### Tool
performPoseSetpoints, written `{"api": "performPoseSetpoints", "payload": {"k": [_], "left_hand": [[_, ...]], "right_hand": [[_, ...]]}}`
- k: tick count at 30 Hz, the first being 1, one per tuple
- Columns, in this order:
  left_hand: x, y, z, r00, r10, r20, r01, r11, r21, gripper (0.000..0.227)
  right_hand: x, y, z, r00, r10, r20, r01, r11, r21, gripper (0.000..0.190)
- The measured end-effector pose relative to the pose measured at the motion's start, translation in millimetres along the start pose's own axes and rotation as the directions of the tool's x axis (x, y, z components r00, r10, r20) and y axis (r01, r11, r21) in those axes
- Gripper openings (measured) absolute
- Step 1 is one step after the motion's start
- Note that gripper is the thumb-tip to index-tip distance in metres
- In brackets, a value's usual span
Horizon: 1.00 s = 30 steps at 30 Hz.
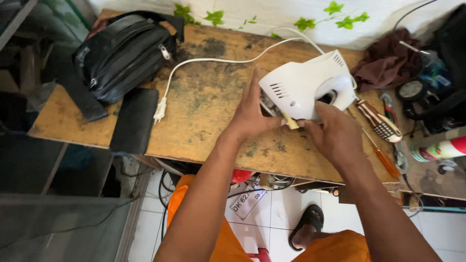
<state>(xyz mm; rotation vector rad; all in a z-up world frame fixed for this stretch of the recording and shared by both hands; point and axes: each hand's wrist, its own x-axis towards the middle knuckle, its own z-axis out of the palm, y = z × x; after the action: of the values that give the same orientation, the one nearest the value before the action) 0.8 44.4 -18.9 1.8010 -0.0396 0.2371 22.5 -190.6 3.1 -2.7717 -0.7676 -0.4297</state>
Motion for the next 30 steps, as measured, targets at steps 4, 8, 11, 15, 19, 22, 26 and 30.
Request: {"api": "performPoseSetpoints", "payload": {"k": [4, 8, 11, 15, 19, 22, 26, 30], "left_hand": [[-5.7, -2.8, -11.4, 1.0, 0.004, 0.031, 0.001, 0.988, -0.154, 0.132], [3.8, -32.2, -11.0, 0.999, -0.014, 0.048, 0.02, 0.993, -0.115, 0.126], [8.4, -43.4, -12.3, 0.998, 0.012, 0.065, 0.0, 0.983, -0.183, 0.113], [16.1, -54.3, -9.0, 0.998, 0.048, 0.05, -0.032, 0.957, -0.29, 0.095], [2.9, -33.1, -10.1, 0.994, 0.062, 0.093, -0.035, 0.963, -0.268, 0.098], [2.5, -3.4, -2.4, 0.991, -0.131, 0.022, 0.132, 0.971, -0.201, 0.087], [-1.9, 10.4, 4.5, 0.96, -0.264, -0.096, 0.262, 0.965, -0.03, 0.09], [-2.5, 17.6, 8.9, 0.938, -0.295, -0.181, 0.306, 0.951, 0.038, 0.085]], "right_hand": [[-5.3, 13.5, 15.7, 0.999, -0.039, -0.021, 0.037, 0.996, -0.085, 0.052], [-9.2, 9.6, 13.2, 1.0, -0.028, -0.009, 0.027, 0.989, -0.147, 0.049], [-9.4, 3.1, 5.6, 0.999, -0.034, 0.016, 0.036, 0.986, -0.16, 0.048], [-7.2, 2.0, 2.2, 0.997, -0.035, 0.063, 0.045, 0.985, -0.169, 0.048], [-1.1, -6.3, 0.3, 0.995, -0.02, 0.102, 0.034, 0.989, -0.146, 0.05], [4.7, -14.7, -3.8, 0.983, 0.041, 0.177, -0.034, 0.999, -0.042, 0.045], [3.5, -17.9, -8.2, 0.976, 0.042, 0.214, -0.031, 0.998, -0.054, 0.049], [7.3, 4.3, -9.9, 0.994, -0.108, -0.004, 0.108, 0.994, -0.02, 0.035]]}}
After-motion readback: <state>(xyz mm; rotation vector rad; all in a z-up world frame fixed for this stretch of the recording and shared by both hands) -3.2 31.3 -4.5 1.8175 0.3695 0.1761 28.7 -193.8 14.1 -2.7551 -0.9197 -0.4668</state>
